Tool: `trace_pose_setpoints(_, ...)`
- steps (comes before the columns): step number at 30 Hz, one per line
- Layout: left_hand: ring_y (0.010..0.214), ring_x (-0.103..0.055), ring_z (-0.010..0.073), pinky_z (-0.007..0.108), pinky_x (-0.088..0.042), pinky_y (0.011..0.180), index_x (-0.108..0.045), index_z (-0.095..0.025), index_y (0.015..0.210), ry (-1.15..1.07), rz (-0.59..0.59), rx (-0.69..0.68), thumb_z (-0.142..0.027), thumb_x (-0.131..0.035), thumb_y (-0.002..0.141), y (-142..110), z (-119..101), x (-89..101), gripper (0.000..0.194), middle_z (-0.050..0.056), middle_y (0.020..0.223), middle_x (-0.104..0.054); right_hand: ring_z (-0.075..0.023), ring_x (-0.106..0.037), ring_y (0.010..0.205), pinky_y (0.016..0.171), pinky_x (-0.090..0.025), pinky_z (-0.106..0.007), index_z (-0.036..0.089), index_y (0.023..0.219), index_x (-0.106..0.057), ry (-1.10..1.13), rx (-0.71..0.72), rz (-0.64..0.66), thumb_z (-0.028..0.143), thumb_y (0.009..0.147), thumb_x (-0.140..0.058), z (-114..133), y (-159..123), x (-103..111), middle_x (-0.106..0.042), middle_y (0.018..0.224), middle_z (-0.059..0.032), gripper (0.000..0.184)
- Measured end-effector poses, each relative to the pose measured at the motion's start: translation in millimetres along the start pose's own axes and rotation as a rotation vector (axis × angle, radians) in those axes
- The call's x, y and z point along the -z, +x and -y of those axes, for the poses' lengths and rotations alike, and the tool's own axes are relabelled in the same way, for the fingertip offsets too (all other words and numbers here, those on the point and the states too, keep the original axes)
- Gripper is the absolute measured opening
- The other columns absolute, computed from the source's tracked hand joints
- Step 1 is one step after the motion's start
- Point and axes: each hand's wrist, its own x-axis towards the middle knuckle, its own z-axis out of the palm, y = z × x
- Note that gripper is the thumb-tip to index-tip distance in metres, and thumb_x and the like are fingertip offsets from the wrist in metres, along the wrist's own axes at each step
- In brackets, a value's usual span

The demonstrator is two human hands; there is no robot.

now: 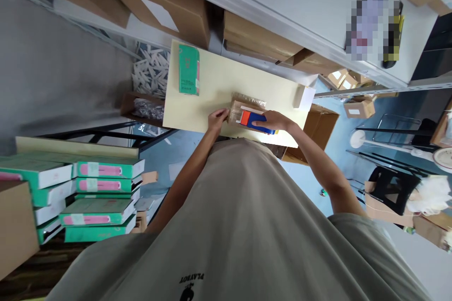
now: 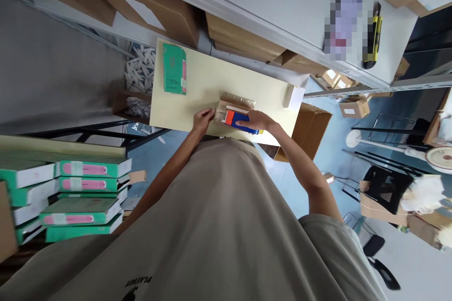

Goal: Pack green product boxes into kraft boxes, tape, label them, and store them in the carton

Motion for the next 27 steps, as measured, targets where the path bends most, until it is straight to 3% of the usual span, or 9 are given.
trace_pose_setpoints(3, 0.086, -0.070, 0.0197, 0.033, -0.058, 0.079, -0.078, -0.015, 0.125, 0.149, -0.031, -0.057, -0.076, -0.093, 0.071, 0.1, 2.1, 2.8, 0.083, 0.012, 0.103, -0.079, -0.0254, -0.074, 0.074, 0.067, -0.054, -0.037, 0.019, 0.089, -0.075, -0.017, 0.012, -0.024, 0.074, 0.098, -0.072, -2.8, 2.4, -1.2, -0.079, 0.082, -0.0111, 0.055)
trace_pose_setpoints(5, 0.106, -0.073, 0.0255, 0.039, -0.060, 0.093, -0.072, -0.017, 0.143, 0.239, -0.067, -0.186, -0.083, -0.088, 0.074, -2.2, -3.2, 2.3, 0.096, 0.021, 0.131, -0.076, -0.0273, -0.075, 0.078, 0.069, -0.053, -0.038, 0.020, 0.089, -0.075, -0.018, 0.024, -0.043, 0.073, 0.097, -0.073, -2.9, 1.5, -0.8, -0.078, 0.082, -0.0110, 0.054)
trace_pose_setpoints(7, 0.139, -0.065, 0.0313, 0.046, -0.052, 0.118, -0.068, -0.022, 0.151, 0.301, -0.037, -0.367, -0.088, -0.072, 0.088, -5.7, -12.4, -4.4, 0.092, 0.024, 0.159, -0.063, -0.0283, -0.075, 0.079, 0.070, -0.053, -0.039, 0.020, 0.088, -0.076, -0.010, 0.033, -0.048, 0.073, 0.096, -0.074, -1.7, -1.3, 0.6, -0.076, 0.081, -0.0110, 0.054)
trace_pose_setpoints(9, 0.163, -0.046, 0.0318, 0.050, -0.035, 0.136, -0.067, -0.024, 0.154, 0.360, 0.062, -0.511, -0.089, -0.053, 0.100, -8.2, -21.5, -16.3, 0.085, 0.020, 0.174, -0.051, -0.0280, -0.074, 0.078, 0.070, -0.053, -0.038, 0.020, 0.085, -0.075, -0.002, 0.034, -0.041, 0.074, 0.096, -0.073, -0.4, -4.6, 2.4, -0.076, 0.079, -0.0113, 0.056)
trace_pose_setpoints(11, 0.170, -0.037, 0.0319, 0.052, -0.025, 0.141, -0.069, -0.025, 0.153, 0.409, 0.146, -0.557, -0.088, -0.046, 0.102, -8.2, -26.9, -28.3, 0.084, 0.018, 0.178, -0.048, -0.0272, -0.074, 0.074, 0.069, -0.053, -0.038, 0.020, 0.083, -0.073, 0.022, 0.034, -0.019, 0.076, 0.095, -0.074, 0.1, -6.7, 3.7, -0.076, 0.077, -0.0113, 0.057)
trace_pose_setpoints(13, 0.170, -0.037, 0.0334, 0.054, -0.023, 0.142, -0.072, -0.025, 0.150, 0.437, 0.181, -0.556, -0.087, -0.046, 0.103, -6.1, -27.3, -35.6, 0.082, 0.019, 0.178, -0.048, -0.0268, -0.075, 0.071, 0.068, -0.054, -0.037, 0.020, 0.084, -0.074, 0.062, 0.045, 0.006, 0.076, 0.094, -0.076, -0.2, -6.3, 3.7, -0.077, 0.075, -0.0107, 0.057)
trace_pose_setpoints(20, 0.168, -0.041, 0.0318, 0.050, -0.027, 0.142, -0.072, -0.020, 0.150, 0.534, 0.144, -0.571, -0.084, -0.036, 0.108, -0.4, -14.0, -32.7, 0.085, 0.021, 0.176, -0.049, -0.0275, -0.078, 0.069, 0.069, -0.059, -0.037, 0.020, 0.090, -0.079, 0.203, 0.097, 0.060, 0.071, 0.094, -0.079, -10.0, -14.2, 4.8, -0.078, 0.072, -0.0084, 0.052)
trace_pose_setpoints(23, 0.166, -0.044, 0.0305, 0.049, -0.030, 0.141, -0.071, -0.019, 0.150, 0.582, 0.131, -0.591, -0.080, -0.032, 0.111, 1.4, -10.9, -33.0, 0.083, 0.022, 0.169, -0.056, -0.0245, -0.075, 0.065, 0.067, -0.059, -0.037, 0.018, 0.085, -0.078, 0.248, 0.035, 0.098, 0.077, 0.093, -0.078, -41.7, -42.9, 15.5, -0.078, 0.071, -0.0099, 0.059)
trace_pose_setpoints(27, 0.160, -0.051, 0.0296, 0.048, -0.036, 0.138, -0.070, -0.021, 0.149, 0.644, 0.116, -0.631, -0.077, -0.029, 0.113, 5.8, -8.3, -33.7, 0.078, 0.019, 0.161, -0.063, -0.0219, -0.073, 0.062, 0.066, -0.056, -0.035, 0.017, 0.071, -0.076, 0.188, -0.079, 0.172, 0.087, 0.086, -0.075, -109.5, -83.7, 31.1, -0.079, 0.071, -0.0125, 0.072)
